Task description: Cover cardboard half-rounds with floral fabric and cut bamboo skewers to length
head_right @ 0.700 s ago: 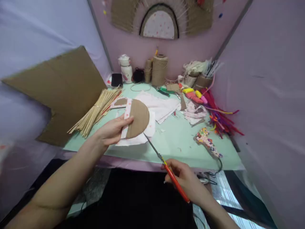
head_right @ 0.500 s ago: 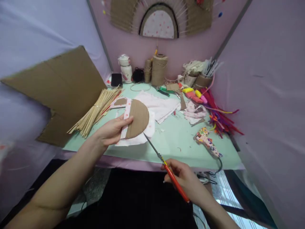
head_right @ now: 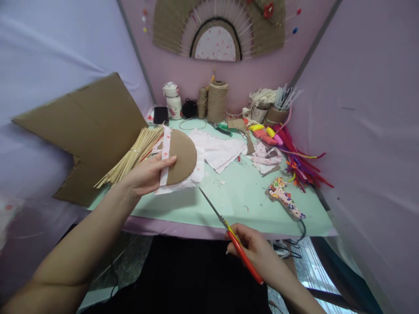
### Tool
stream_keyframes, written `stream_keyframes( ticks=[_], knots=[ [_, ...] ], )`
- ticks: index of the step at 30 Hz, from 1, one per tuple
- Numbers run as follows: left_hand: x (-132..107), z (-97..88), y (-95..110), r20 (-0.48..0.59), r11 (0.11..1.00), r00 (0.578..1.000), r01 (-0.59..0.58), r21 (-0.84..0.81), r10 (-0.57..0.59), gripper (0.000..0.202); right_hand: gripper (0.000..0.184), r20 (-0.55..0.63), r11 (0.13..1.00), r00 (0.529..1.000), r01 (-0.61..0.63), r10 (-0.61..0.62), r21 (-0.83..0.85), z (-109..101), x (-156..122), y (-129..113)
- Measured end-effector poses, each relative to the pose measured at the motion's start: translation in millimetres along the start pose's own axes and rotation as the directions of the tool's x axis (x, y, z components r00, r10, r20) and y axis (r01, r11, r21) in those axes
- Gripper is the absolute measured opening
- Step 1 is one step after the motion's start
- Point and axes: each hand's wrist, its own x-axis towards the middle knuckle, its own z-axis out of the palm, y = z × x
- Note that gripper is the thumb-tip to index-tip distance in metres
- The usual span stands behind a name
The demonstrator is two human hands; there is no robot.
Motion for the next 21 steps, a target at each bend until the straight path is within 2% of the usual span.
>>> stream_keyframes(
  ticks=[3, 6, 8, 12, 15, 21],
  knots=[
    [-4, -5.1, 19, 0.049, 0.991, 0.999, 0.001, 0.137, -0.008, 0.044, 0.037, -0.008, 0.999, 0.999, 0.041, -0.041, 0.033, -5, 2, 7],
    [-11, -9.4, 39, 0.190, 0.948, 0.981, -0.028, 0.316, -0.034, 0.050, 0.042, -0.038, 0.989, 0.990, 0.140, -0.138, 0.055, -13, 2, 13],
    [-14, -9.4, 52, 0.329, 0.895, 0.942, -0.085, 0.438, -0.072, 0.058, 0.043, -0.059, 0.979, 0.980, 0.195, -0.191, 0.056, -18, 0, 13],
    [-14, 1.5, 73, 0.532, 0.743, 0.822, -0.225, 0.630, -0.202, 0.069, 0.037, -0.090, 0.969, 0.967, 0.244, -0.240, 0.032, -25, -10, 5],
    [-6, 14.5, 84, 0.580, 0.650, 0.758, -0.283, 0.706, -0.299, 0.075, 0.032, -0.040, 0.970, 0.970, 0.241, -0.241, -0.011, -29, -13, -6],
    [16, 34.5, 97, 0.570, 0.488, 0.688, -0.346, 0.801, -0.448, 0.087, 0.023, -0.005, 0.973, 0.979, 0.203, -0.205, -0.110, -39, -14, -23]
  ],
)
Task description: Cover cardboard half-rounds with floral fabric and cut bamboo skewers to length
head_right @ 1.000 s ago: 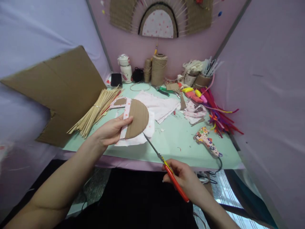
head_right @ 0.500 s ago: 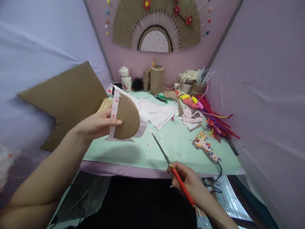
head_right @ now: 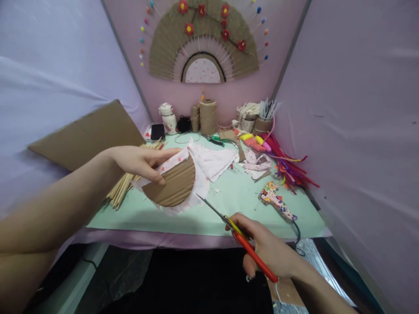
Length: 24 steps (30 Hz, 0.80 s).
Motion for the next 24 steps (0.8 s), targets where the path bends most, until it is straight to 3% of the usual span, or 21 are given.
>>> stream_keyframes(
  ticks=[2, 8, 12, 16, 22, 24],
  knots=[
    [5, -4.5, 3, -0.005, 0.999, 1.000, -0.004, 0.050, 0.004, 0.090, 0.019, 0.019, 0.999, 0.999, -0.030, 0.030, -0.013, -4, -1, -4],
    [9, -8.7, 8, -0.152, 0.997, 0.987, 0.061, 0.057, -0.052, 0.082, 0.015, 0.103, 0.989, 0.984, -0.138, 0.142, -0.048, -11, -5, -16],
    [9, -8.3, 11, -0.146, 0.997, 0.987, 0.071, -0.003, -0.071, 0.082, 0.017, 0.105, 0.989, 0.989, -0.091, 0.103, -0.113, -12, -4, -18],
    [9, -7.1, 14, -0.205, 0.996, 0.976, 0.063, -0.058, -0.073, 0.093, 0.016, 0.100, 0.986, 0.991, -0.072, 0.088, -0.152, -12, -1, -13],
    [8, -6.5, 12, -0.101, 0.995, 0.991, 0.088, -0.051, -0.093, 0.084, 0.014, 0.082, 0.989, 0.995, -0.048, 0.060, -0.139, -11, -1, -6],
    [7, -6.8, 11, -0.118, 0.996, 0.989, 0.084, -0.042, -0.088, 0.083, 0.013, 0.088, 0.990, 0.994, -0.051, 0.063, -0.131, -12, -1, -3]
  ],
)
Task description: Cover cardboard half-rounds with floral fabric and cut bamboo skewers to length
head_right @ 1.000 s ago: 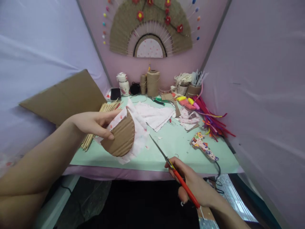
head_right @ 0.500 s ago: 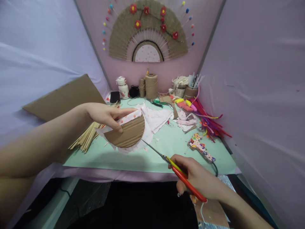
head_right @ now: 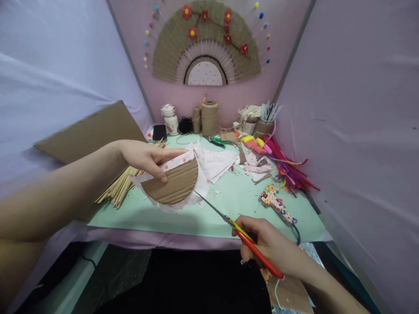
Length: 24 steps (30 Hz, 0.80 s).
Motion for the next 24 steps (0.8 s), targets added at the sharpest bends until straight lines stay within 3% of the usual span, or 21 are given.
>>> stream_keyframes(
  ticks=[4, 11, 15, 17, 21, 24],
  knots=[
    [-0.6, 0.1, 0.9, -0.150, 0.998, 0.987, -0.062, -0.031, 0.057, 0.092, 0.012, 0.002, 1.000, 1.000, -0.008, 0.008, 0.020, 0.5, 1.6, 2.6],
    [-2.9, 2.6, 3.1, -0.140, 0.997, 0.990, -0.025, -0.073, 0.014, 0.094, 0.010, -0.006, 0.997, 0.999, -0.031, 0.031, 0.064, 2.0, 2.4, 5.5],
    [-2.7, 4.1, 1.0, -0.236, 0.992, 0.968, -0.106, -0.071, 0.087, 0.096, 0.013, -0.023, 0.997, 1.000, -0.008, 0.010, 0.081, 3.6, 2.8, 5.1],
    [-2.5, 4.8, 0.1, -0.191, 0.990, 0.978, -0.107, -0.090, 0.088, 0.090, 0.014, -0.028, 0.996, 1.000, -0.005, 0.008, 0.085, 4.8, 2.0, 3.6],
    [-2.6, 4.5, -0.9, 0.014, 0.991, 0.999, -0.028, -0.130, 0.031, 0.075, 0.013, -0.024, 0.995, 1.000, -0.016, 0.019, 0.098, 6.8, -1.2, 3.7],
    [-2.7, 3.9, -1.4, 0.049, 0.989, 0.999, -0.009, -0.150, 0.017, 0.075, 0.015, -0.020, 0.994, 0.999, -0.027, 0.029, 0.102, 7.5, -2.0, 5.5]
  ],
)
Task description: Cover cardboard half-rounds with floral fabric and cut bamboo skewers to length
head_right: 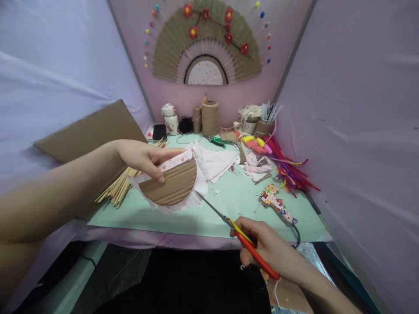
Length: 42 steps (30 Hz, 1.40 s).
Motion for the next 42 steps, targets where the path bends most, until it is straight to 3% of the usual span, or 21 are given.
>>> stream_keyframes(
  ticks=[3, 8, 13, 18, 22, 24, 30, 34, 37, 39, 42],
  knots=[
    [0, 0.8, 1, 0.000, 1.000, 1.000, 0.007, -0.019, -0.007, 0.082, 0.012, 0.000, 1.000, 1.000, 0.001, -0.001, 0.004, 1, 1, -1],
    [1, 3.8, 3, -0.135, 0.998, 0.991, -0.020, -0.054, 0.013, 0.098, 0.006, -0.004, 1.000, 1.000, 0.021, -0.021, 0.000, 5, 3, -8],
    [1, 3.4, 2, -0.173, 0.998, 0.985, -0.019, -0.059, 0.008, 0.101, 0.009, -0.037, 0.998, 0.998, 0.057, -0.058, -0.030, 6, 4, -8],
    [0, 2.3, 0, -0.041, 0.999, 0.998, 0.048, -0.019, -0.049, 0.092, 0.003, -0.031, 0.993, 0.994, 0.107, -0.109, -0.056, 4, 6, -5],
    [-1, 2.5, -1, -0.113, 0.997, 0.991, 0.074, -0.037, -0.078, 0.095, 0.007, -0.032, 0.994, 0.995, 0.094, -0.096, -0.049, 5, 6, -3],
    [-2, 0.7, -3, -0.084, 0.997, 0.994, 0.074, -0.026, -0.076, 0.092, 0.009, -0.038, 0.996, 0.996, 0.076, -0.078, -0.038, 5, 6, -2],
    [-11, -11.0, -26, -0.005, 0.997, 0.998, 0.064, -0.038, -0.065, 0.093, 0.005, -0.112, 0.996, 0.991, 0.073, -0.079, -0.059, 0, 12, 1],
    [-15, -11.4, -49, -0.058, 0.996, 0.997, -0.045, -0.083, 0.041, 0.096, 0.018, -0.228, 0.985, 0.960, 0.149, -0.165, -0.085, -6, 25, 3],
    [-14, 0.0, -68, -0.117, 0.984, 0.986, -0.132, -0.120, 0.118, 0.096, 0.029, -0.328, 0.953, 0.909, 0.182, -0.257, -0.244, -9, 42, 7],
    [-11, 14.3, -80, -0.213, 0.969, 0.964, -0.194, -0.155, 0.159, 0.094, 0.033, -0.417, 0.889, 0.861, 0.085, -0.293, -0.450, -10, 58, 9],
    [-3, 43.2, -97, -0.312, 0.940, 0.928, -0.275, -0.203, 0.204, 0.090, 0.032, -0.520, 0.704, 0.807, -0.195, -0.282, -0.683, -9, 90, 9]
  ],
)
